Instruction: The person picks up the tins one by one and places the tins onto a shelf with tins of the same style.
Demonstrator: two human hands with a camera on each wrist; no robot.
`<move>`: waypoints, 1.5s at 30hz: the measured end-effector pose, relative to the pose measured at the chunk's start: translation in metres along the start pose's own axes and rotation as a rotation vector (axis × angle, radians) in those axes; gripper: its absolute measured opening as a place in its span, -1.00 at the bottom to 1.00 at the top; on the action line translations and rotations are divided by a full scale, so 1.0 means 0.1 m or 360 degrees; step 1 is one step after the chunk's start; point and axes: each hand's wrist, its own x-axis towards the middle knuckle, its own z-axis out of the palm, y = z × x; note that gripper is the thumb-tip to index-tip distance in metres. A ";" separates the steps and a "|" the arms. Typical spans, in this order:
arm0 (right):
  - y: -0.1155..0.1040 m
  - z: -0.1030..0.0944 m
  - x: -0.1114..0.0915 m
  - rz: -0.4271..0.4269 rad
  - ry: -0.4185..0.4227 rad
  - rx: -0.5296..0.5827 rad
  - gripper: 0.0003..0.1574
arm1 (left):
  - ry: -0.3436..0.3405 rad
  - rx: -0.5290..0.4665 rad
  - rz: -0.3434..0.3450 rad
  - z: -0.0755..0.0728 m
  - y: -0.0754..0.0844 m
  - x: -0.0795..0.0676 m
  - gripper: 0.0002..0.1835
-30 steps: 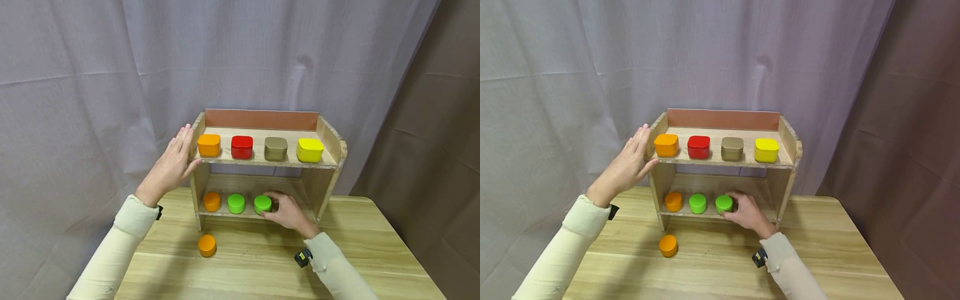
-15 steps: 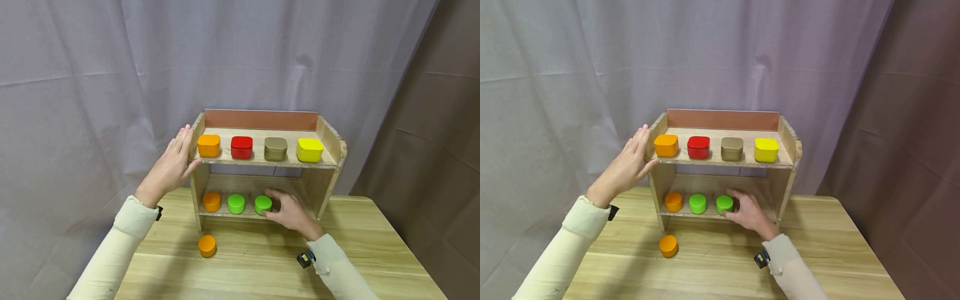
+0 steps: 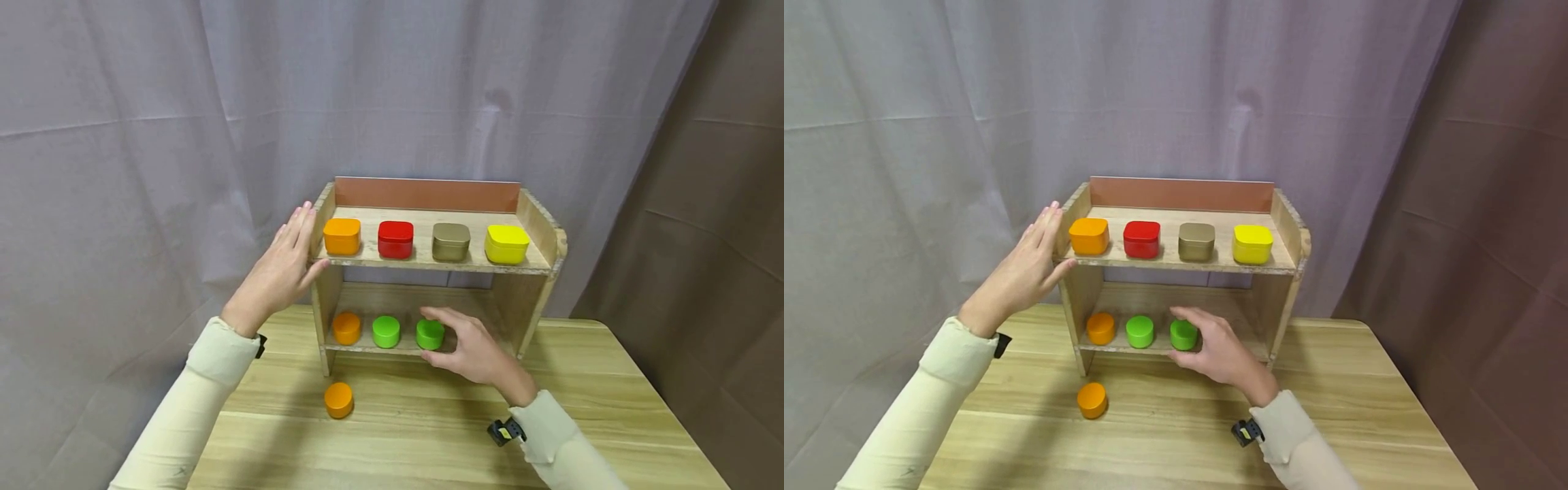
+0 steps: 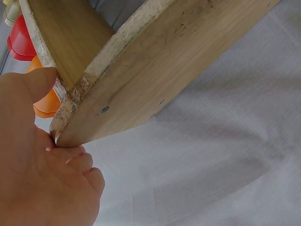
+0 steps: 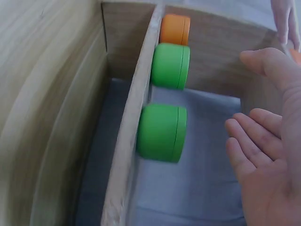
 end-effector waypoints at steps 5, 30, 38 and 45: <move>-0.07 0.13 -0.02 -0.0075 -0.0065 0.0070 -0.06 | 0.0014 0.0001 -0.0001 0.00 -0.01 -0.01 -0.05; -0.27 1.26 -0.05 0.0113 -0.0377 0.0448 -0.13 | 0.0001 0.0026 -0.0003 -0.01 0.03 -0.01 -0.05; -0.24 1.65 -0.02 0.0197 -0.0453 0.0531 -0.10 | 0.0007 0.0028 0.0002 -0.03 0.02 0.00 -0.06; -0.25 1.85 0.01 0.0159 -0.0437 0.0374 -0.17 | -0.0008 0.0023 -0.0008 -0.02 0.02 -0.02 -0.05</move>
